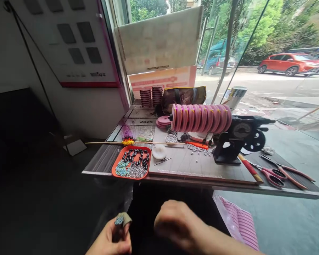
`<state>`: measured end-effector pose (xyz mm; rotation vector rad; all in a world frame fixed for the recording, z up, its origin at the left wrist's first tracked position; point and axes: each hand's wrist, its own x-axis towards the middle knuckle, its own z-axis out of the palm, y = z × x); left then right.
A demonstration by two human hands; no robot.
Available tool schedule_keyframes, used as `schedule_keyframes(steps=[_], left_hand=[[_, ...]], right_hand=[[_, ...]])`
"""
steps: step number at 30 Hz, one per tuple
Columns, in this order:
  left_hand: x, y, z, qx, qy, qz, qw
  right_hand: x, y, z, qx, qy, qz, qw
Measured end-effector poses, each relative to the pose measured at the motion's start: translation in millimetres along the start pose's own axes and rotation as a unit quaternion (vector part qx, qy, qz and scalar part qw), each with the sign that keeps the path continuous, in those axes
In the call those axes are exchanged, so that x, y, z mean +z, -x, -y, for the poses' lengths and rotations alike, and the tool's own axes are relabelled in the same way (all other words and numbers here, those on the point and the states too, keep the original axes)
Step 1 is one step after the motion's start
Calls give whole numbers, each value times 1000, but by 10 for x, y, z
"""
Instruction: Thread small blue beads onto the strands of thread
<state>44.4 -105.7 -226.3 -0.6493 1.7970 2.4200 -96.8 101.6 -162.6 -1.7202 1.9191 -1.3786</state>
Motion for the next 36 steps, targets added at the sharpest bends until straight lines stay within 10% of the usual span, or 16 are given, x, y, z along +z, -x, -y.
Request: schedule_keyframes(steps=[4, 9, 16, 20, 28, 36], left_hand=[[-45, -129, -44, 16, -29, -80, 996], [201, -144, -150, 21, -15, -129, 991], [521, -155, -230, 17, -11, -75, 997], [581, -148, -262, 24, 6, -66, 997], [618, -112, -288, 23, 20, -60, 998], [644, -69, -338, 12, 10, -77, 997]], right_hand=[[-231, -115, 8, 177, -214, -174, 945], [-544, -363, -131, 206, 112, -359, 903], [-731, -672, -50, 327, 511, -124, 785], [-768, -836, 65, 317, 510, -19, 799], [-829, -712, 148, 320, 509, -22, 799], [106, -355, 17, 220, 19, -129, 967]])
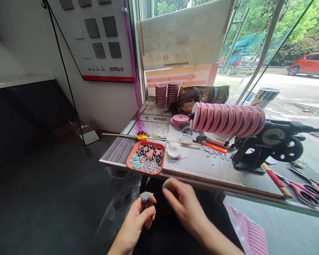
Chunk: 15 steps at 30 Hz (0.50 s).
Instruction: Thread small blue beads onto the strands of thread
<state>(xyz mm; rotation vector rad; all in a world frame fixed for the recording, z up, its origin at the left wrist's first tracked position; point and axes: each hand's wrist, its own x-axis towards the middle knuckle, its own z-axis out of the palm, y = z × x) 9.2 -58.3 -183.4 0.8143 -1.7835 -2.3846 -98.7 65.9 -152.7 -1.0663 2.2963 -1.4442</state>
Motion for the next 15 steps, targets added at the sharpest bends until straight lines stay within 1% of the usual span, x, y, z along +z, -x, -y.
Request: schedule_keyframes(steps=[2, 4, 6, 8, 9, 10, 11, 12, 13, 14, 15], left_hand=[[-50, 10, 40, -2, -4, -5, 1000], [-112, 14, 103, -6, -14, -4, 1000], [-172, 12, 183, -6, -17, -5, 1000], [-213, 6, 259, -1, -9, -8, 1000], [-223, 3, 288, 4, -3, -11, 1000], [-226, 1, 307, 10, 2, -11, 1000], [-222, -1, 316, 15, 5, -9, 1000], [-211, -3, 314, 18, 8, -6, 1000], [-196, -6, 303, 18, 15, -2, 1000], [-177, -9, 285, 16, 26, 2, 1000], [-154, -12, 261, 12, 41, 7, 999]], right_hand=[[225, 133, -29, 7, -99, 6, 995], [374, 207, -55, 28, -165, 11, 986], [416, 209, -84, 44, -211, 8, 976], [315, 143, -103, 31, -207, -20, 978], [209, 88, -101, 11, -180, -46, 983], [71, 20, -89, -15, -129, -79, 988], [-87, -59, -66, -44, -61, -121, 990], [-252, -146, -33, -69, 28, -170, 983], [-408, -237, 6, -74, 135, -208, 966], [-541, -329, 49, -60, 248, -232, 939], [-642, -417, 90, -33, 344, -214, 914]])
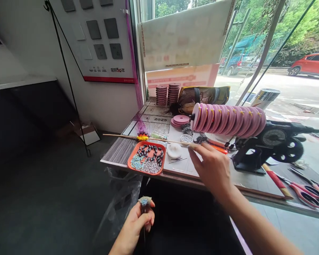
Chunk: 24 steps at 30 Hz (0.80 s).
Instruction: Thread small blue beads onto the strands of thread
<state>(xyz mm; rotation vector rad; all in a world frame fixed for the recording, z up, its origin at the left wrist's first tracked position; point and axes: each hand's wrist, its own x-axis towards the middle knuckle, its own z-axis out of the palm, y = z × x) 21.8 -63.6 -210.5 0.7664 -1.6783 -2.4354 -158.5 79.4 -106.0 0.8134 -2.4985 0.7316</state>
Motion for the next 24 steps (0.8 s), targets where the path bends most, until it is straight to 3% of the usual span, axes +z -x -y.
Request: schedule_keyframes(steps=[3, 8, 14, 20, 24], left_hand=[[88, -3, -87, -9, 44, 1, 999], [233, 37, -258, -31, 82, 4, 996], [302, 24, -320, -38, 123, -13, 992], [387, 37, -352, -43, 158, -32, 986], [433, 68, -360, -58, 162, -24, 985]], right_hand=[[-17, -244, 23, -28, 152, 117, 981], [151, -311, 93, -67, 129, 184, 972], [147, -326, 25, 0, 123, 164, 979], [201, -268, 23, 3, 71, 191, 979], [227, -267, 19, 35, 63, 170, 983]])
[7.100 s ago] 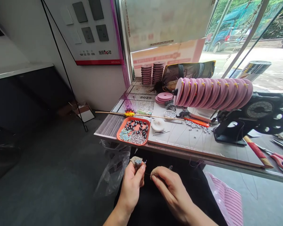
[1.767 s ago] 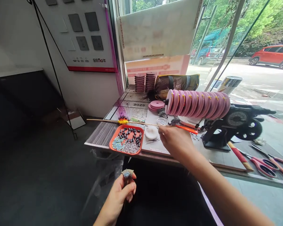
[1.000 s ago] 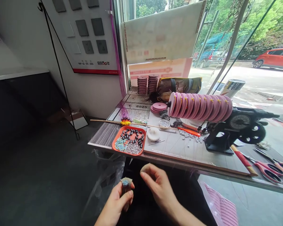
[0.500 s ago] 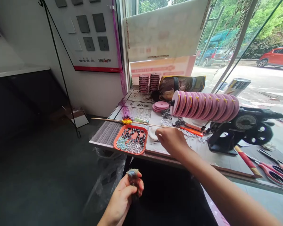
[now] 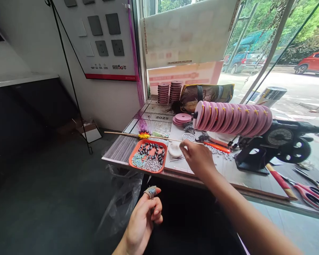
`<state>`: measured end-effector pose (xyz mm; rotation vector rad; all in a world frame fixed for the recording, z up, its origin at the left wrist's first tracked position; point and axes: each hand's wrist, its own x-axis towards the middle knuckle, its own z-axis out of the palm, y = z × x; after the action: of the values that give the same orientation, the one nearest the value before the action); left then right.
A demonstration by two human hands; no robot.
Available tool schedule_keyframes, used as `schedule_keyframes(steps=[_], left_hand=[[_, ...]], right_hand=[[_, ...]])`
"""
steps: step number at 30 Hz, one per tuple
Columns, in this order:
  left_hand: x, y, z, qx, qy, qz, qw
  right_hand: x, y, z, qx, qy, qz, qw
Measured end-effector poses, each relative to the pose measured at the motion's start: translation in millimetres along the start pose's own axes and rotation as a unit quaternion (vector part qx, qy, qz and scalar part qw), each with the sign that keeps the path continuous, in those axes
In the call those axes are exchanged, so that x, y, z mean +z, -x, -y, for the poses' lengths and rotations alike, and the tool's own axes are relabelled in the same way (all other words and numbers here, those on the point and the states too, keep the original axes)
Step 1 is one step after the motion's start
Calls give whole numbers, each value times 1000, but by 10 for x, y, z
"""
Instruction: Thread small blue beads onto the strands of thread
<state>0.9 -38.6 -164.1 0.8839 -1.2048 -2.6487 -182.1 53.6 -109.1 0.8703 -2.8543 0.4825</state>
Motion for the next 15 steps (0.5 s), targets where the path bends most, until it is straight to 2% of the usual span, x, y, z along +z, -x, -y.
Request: schedule_keyframes(steps=[3, 5, 8, 11, 13, 15], left_hand=[[1, 8, 15, -1, -2, -2, 1000], [-4, 13, 25, 3, 1, 2, 1000], [-2, 26, 46, 7, -3, 8, 1000], [31, 37, 80, 15, -20, -1, 1000], [63, 39, 111, 20, -39, -11, 999], [89, 39, 142, 26, -58, -23, 998]], right_hand=[[-6, 17, -1, -6, -12, 0, 1000], [-12, 124, -1, -17, -29, 13, 999], [17, 466, 0, -55, -154, 25, 986], [145, 898, 23, -107, -333, 30, 936], [270, 1131, 57, -108, -374, 16, 921], [387, 1275, 93, -106, -382, -15, 918]])
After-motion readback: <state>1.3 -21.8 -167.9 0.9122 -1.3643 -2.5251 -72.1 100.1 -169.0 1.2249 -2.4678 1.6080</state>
